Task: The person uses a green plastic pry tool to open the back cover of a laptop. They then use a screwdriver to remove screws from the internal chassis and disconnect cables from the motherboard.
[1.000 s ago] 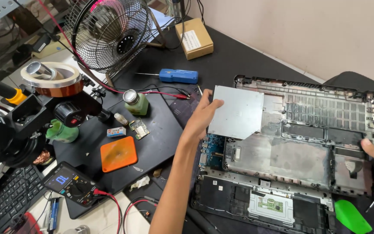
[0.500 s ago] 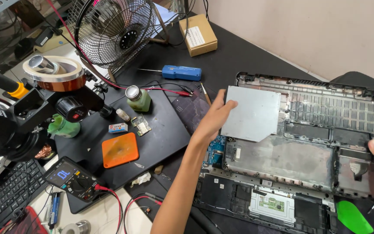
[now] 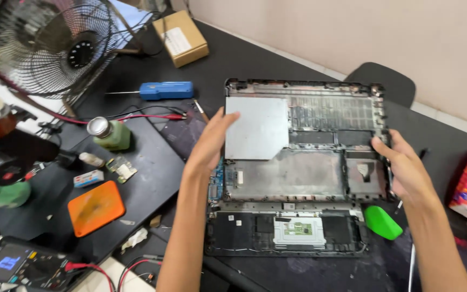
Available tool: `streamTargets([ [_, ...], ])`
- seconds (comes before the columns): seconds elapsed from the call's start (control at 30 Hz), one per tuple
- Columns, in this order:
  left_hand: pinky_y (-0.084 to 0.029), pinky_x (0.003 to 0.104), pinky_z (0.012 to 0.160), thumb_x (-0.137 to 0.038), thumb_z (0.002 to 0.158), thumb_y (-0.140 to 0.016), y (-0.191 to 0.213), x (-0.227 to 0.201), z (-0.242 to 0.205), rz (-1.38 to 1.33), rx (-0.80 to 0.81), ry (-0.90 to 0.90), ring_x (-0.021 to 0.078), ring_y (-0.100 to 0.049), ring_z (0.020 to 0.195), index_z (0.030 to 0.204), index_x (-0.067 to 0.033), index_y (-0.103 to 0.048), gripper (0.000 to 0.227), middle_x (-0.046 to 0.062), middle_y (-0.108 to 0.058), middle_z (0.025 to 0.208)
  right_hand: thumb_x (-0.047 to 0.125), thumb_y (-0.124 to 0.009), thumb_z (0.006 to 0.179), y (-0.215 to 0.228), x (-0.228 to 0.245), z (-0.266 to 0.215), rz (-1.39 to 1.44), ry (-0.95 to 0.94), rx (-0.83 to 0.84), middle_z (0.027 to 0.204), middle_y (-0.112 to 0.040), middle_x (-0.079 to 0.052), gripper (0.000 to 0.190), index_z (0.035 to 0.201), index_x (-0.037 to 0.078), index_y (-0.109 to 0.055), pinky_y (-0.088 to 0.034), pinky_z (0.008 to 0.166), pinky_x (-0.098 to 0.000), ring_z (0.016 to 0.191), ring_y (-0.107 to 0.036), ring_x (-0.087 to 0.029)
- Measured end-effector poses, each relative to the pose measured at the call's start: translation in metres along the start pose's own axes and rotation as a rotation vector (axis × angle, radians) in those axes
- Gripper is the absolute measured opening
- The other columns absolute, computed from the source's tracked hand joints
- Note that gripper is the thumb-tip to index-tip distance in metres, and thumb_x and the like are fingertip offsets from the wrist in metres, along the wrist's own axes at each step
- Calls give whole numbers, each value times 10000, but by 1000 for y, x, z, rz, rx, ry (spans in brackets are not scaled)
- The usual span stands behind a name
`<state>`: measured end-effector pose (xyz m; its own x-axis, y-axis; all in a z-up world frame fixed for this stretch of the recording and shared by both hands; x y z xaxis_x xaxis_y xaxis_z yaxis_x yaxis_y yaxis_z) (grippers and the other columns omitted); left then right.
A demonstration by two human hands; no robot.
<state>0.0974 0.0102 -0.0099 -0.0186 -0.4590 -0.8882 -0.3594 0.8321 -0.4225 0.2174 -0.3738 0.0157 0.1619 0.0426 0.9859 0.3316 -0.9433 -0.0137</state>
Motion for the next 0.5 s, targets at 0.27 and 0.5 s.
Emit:
streamTargets([
  [0.27,-453,299,996,-221,945,-686,-17,15,23,-34,95,-32,167,-610,1138,1225,84,-623,419,136,-676,1223,84,-614,1018,48,-17,32,87,50,-140,1145,-673,-32,356,1361,120,-526,-570,831,-301,990,-660,-112],
  [0.5,-548,319,632,-112,817,-761,46,27,161,379,-56,-113,156,-678,737,959,113,-719,270,121,-747,879,48,-668,1009,26,-12,82,13,61,-132,1072,-684,-72,357,1347,38,-550,-531,717,-300,877,-643,-148],
])
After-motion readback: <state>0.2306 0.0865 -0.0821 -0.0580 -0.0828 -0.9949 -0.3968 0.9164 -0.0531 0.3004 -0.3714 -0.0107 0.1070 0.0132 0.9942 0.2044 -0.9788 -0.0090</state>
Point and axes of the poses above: each hand's wrist, its own z-axis towards the middle knuckle, its own y-axis out of the back of the hand, x = y × z, the point moved 10 cm from there along z, towards the middle knuckle
